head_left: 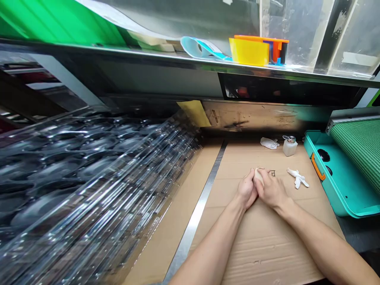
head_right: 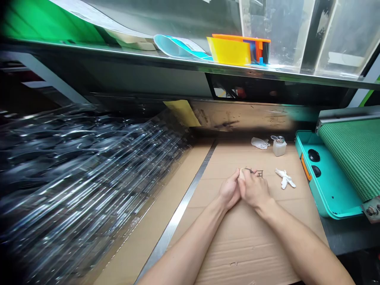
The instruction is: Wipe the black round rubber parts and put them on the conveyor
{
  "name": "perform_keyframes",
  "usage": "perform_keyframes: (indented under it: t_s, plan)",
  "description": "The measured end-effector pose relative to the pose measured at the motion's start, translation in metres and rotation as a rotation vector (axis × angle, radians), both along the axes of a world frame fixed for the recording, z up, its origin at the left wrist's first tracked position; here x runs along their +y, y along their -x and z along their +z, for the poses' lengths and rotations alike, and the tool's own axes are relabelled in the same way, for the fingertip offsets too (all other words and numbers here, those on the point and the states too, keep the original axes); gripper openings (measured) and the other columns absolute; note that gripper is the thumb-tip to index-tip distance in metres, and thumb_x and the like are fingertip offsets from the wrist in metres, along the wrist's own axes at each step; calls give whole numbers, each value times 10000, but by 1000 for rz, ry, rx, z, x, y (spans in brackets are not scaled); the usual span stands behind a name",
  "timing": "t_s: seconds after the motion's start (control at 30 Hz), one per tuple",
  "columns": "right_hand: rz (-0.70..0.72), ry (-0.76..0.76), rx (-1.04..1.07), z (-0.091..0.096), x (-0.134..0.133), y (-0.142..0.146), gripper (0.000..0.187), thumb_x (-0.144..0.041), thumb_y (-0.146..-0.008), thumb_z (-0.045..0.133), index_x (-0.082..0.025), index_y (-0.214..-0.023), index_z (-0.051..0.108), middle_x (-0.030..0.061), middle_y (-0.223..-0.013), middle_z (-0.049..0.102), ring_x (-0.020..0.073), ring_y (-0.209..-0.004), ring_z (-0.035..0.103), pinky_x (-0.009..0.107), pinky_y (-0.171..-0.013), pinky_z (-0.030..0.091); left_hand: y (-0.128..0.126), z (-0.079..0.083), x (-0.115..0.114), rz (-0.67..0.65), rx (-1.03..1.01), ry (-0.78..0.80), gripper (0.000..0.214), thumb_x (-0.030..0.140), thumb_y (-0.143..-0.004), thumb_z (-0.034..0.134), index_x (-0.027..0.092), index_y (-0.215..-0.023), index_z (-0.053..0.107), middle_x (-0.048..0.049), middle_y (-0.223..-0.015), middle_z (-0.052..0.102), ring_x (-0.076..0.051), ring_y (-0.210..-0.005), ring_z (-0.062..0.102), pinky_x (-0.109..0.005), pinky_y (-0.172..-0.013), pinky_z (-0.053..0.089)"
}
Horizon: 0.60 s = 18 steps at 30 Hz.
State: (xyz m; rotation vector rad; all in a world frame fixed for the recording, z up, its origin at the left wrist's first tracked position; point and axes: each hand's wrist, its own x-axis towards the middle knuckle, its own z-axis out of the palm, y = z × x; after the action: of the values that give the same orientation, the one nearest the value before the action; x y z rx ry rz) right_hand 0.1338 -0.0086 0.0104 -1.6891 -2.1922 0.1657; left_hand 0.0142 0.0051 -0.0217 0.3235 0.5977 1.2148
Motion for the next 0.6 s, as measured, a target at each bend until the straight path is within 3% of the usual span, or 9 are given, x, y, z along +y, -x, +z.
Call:
perform_keyframes:
  t_s: [0.17,0.3,0.47,0.6]
  plan:
    - [-116,1,0,-1,-2,0,389,-395,-1039,400,-239,-1372,528,102,-1084,749,250,-898,719,311,-729,481,-1,3,0,43,51,-3,340,292,-1039,436,96,-997,711,-162,-1075,755,-251,-1090,704,-423,-1042,536]
    - [17,11,-21,-1,-4,1,374,-390,-1026,432,-255,-1360,533,92,-1123,743,254,-889,718,319,-718,479,-1,4,-1,-26,21,-14,336,322,-1030,457,101,-1081,706,-164,-1115,746,-260,-1098,701,-416,-1037,538]
    - [-208,-30,102,0,14,-20,392,-410,-1035,405,-245,-1366,535,100,-1125,743,264,-952,713,328,-766,481,2,9,-2,-1,25,24,326,300,-1039,421,93,-1108,663,-193,-1149,726,-266,-1056,711,-410,-903,584]
    - [-254,-24,202,-6,18,-39,400,-438,-1015,434,-257,-1347,561,80,-1114,750,261,-976,710,328,-792,482,12,19,-4,-44,-57,57,352,357,-1040,381,140,-1199,608,-219,-1182,701,-297,-1063,704,-362,-741,579]
